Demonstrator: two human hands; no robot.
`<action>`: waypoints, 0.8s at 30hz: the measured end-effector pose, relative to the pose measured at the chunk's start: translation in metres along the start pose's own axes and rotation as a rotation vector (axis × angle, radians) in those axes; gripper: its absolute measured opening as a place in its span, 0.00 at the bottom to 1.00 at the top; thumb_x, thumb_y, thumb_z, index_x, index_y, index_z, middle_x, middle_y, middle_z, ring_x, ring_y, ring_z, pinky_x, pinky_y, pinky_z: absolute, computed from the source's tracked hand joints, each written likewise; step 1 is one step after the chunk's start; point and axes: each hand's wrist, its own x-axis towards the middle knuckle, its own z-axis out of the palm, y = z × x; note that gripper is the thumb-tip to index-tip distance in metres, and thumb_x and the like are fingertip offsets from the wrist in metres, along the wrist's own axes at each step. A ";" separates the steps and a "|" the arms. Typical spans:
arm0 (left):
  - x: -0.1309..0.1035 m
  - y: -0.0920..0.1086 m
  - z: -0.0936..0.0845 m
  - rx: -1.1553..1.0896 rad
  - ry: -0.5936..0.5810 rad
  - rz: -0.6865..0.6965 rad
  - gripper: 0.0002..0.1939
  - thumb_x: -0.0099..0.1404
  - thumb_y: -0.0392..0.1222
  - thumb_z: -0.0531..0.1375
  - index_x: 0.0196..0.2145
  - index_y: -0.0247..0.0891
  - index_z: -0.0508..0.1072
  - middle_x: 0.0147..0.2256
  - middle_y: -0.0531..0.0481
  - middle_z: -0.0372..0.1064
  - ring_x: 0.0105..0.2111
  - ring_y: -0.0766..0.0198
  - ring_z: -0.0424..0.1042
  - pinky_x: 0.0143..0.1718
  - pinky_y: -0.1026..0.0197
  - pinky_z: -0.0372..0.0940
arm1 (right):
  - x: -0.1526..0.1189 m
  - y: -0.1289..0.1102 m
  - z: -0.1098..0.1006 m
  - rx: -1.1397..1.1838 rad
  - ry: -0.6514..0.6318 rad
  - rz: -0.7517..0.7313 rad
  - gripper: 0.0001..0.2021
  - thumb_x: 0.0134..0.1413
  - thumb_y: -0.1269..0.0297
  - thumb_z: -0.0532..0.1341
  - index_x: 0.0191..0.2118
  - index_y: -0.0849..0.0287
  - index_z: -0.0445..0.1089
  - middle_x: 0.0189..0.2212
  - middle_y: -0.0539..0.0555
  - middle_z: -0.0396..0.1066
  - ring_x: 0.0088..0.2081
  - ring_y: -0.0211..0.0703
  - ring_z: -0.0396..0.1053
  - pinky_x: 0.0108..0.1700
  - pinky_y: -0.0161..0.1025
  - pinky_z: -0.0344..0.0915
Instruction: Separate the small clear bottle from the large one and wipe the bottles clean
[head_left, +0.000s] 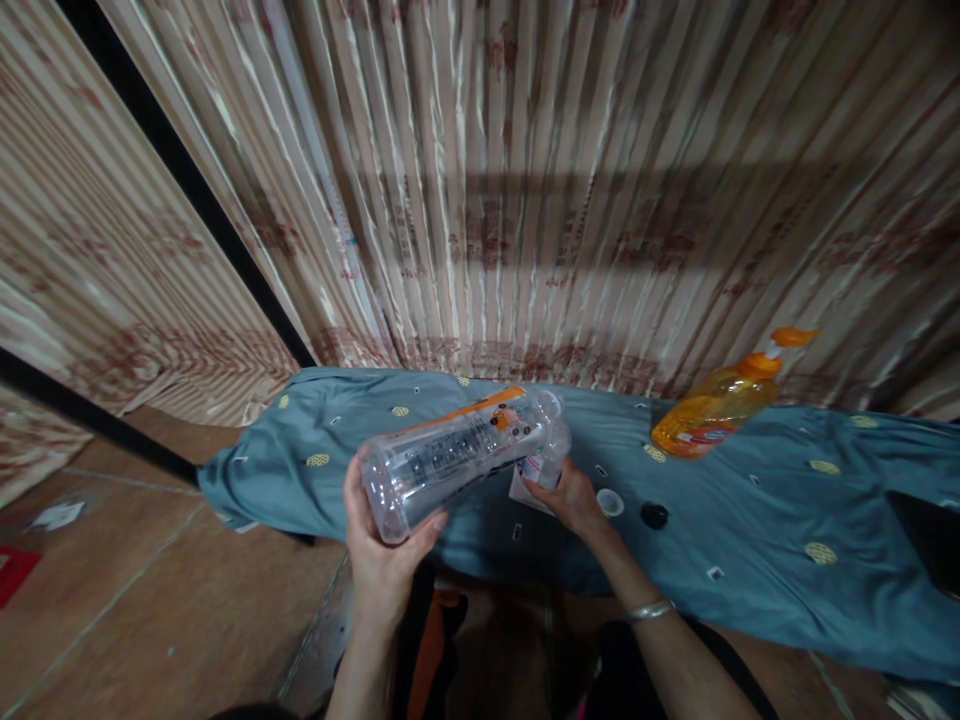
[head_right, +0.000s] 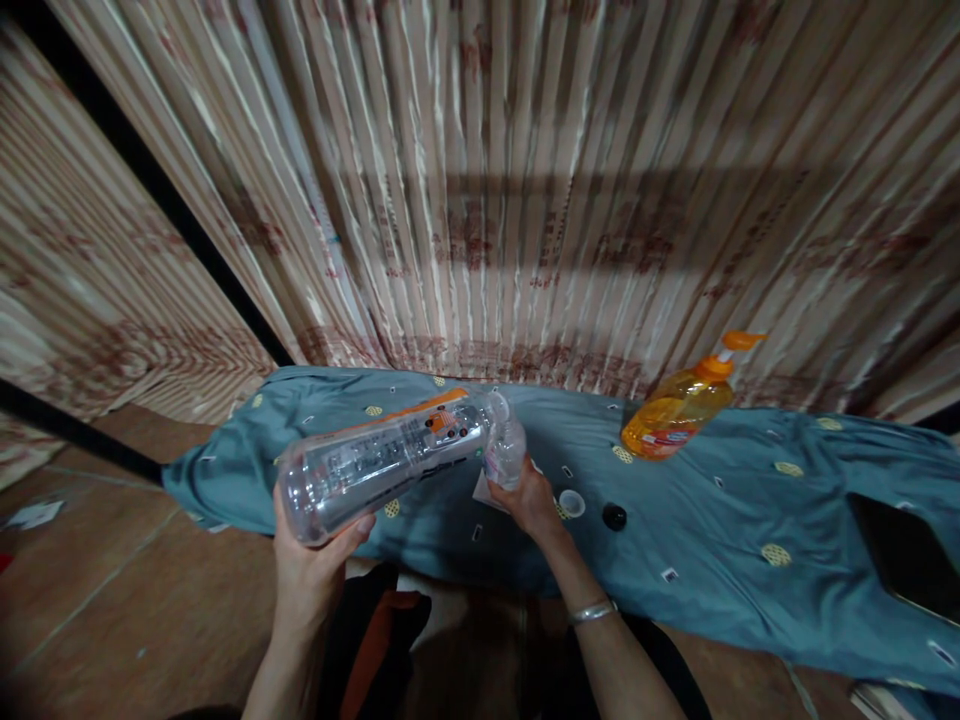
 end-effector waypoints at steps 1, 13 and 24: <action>-0.001 0.000 0.001 -0.007 -0.004 0.003 0.56 0.43 0.50 0.80 0.67 0.40 0.63 0.68 0.33 0.63 0.67 0.37 0.66 0.65 0.43 0.64 | 0.000 0.001 0.000 -0.006 0.003 -0.001 0.25 0.48 0.54 0.70 0.51 0.59 0.72 0.41 0.66 0.83 0.44 0.64 0.82 0.46 0.55 0.77; 0.001 -0.006 -0.005 -0.006 -0.072 0.011 0.56 0.42 0.45 0.81 0.67 0.41 0.63 0.66 0.34 0.65 0.64 0.38 0.69 0.60 0.46 0.69 | 0.001 0.009 0.006 -0.023 0.043 -0.033 0.25 0.48 0.52 0.69 0.50 0.60 0.73 0.38 0.67 0.82 0.42 0.65 0.82 0.43 0.56 0.77; 0.004 -0.010 -0.009 0.003 -0.085 0.021 0.56 0.42 0.45 0.80 0.66 0.43 0.64 0.66 0.35 0.65 0.63 0.39 0.70 0.62 0.45 0.68 | 0.002 0.015 0.010 -0.026 0.068 -0.074 0.23 0.49 0.51 0.68 0.49 0.57 0.73 0.37 0.63 0.83 0.40 0.63 0.82 0.42 0.54 0.78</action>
